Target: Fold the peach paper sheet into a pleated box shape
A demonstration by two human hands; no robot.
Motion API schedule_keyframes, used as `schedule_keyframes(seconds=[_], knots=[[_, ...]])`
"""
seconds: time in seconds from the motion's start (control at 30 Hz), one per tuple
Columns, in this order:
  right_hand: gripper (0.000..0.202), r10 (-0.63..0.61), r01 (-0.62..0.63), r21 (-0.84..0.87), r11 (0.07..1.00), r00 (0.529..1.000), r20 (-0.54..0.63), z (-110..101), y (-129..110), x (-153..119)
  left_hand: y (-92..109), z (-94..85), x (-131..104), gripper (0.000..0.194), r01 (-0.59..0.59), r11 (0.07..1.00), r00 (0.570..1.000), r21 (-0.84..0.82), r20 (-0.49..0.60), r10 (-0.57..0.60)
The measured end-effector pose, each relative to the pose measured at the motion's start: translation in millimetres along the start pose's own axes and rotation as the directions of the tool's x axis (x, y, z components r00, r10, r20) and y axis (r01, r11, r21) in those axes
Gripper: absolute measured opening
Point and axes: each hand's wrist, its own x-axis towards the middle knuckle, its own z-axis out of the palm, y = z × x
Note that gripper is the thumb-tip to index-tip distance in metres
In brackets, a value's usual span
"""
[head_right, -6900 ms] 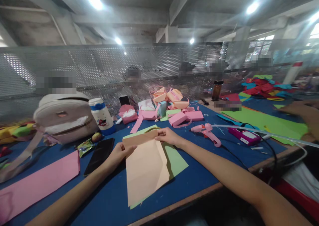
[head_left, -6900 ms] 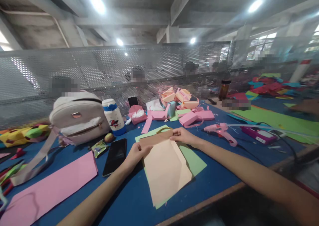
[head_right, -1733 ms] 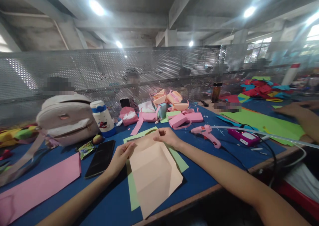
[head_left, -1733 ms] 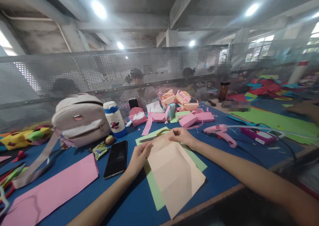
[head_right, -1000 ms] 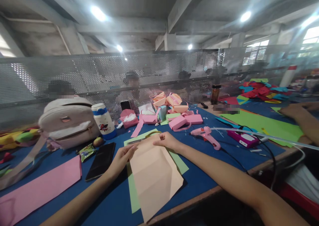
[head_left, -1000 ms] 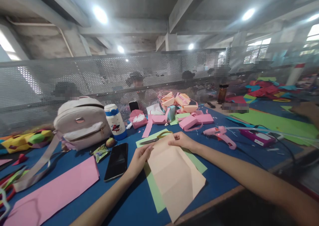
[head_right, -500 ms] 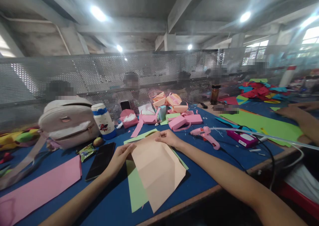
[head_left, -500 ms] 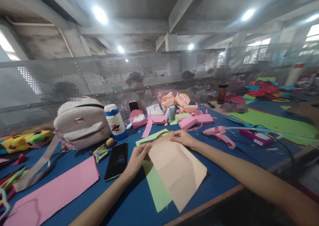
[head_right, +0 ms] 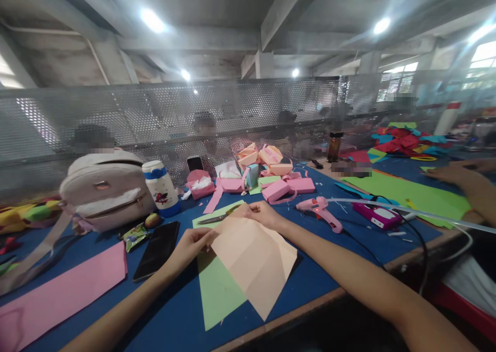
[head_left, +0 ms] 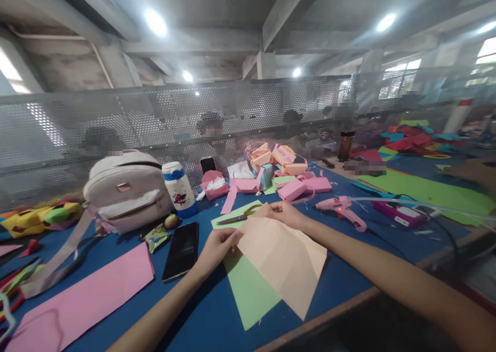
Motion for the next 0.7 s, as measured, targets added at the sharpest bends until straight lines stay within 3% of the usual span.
schedule_keyframes(seconds=[0.37, 0.7], knots=[[0.04, -0.068, 0.101, -0.139, 0.985, 0.973, 0.222, 16.5, -13.7, -13.2, -6.6, 6.6, -3.3, 0.043, 0.047, 0.999, 0.999, 0.025, 0.017, -0.047], [0.039, -0.121, 0.162, -0.147, 0.976, 0.959, 0.257, 18.7, -16.4, -15.4, -3.6, 5.3, -3.8, 0.043, 0.102, 0.995, 0.99, -0.008, 0.099, -0.101]])
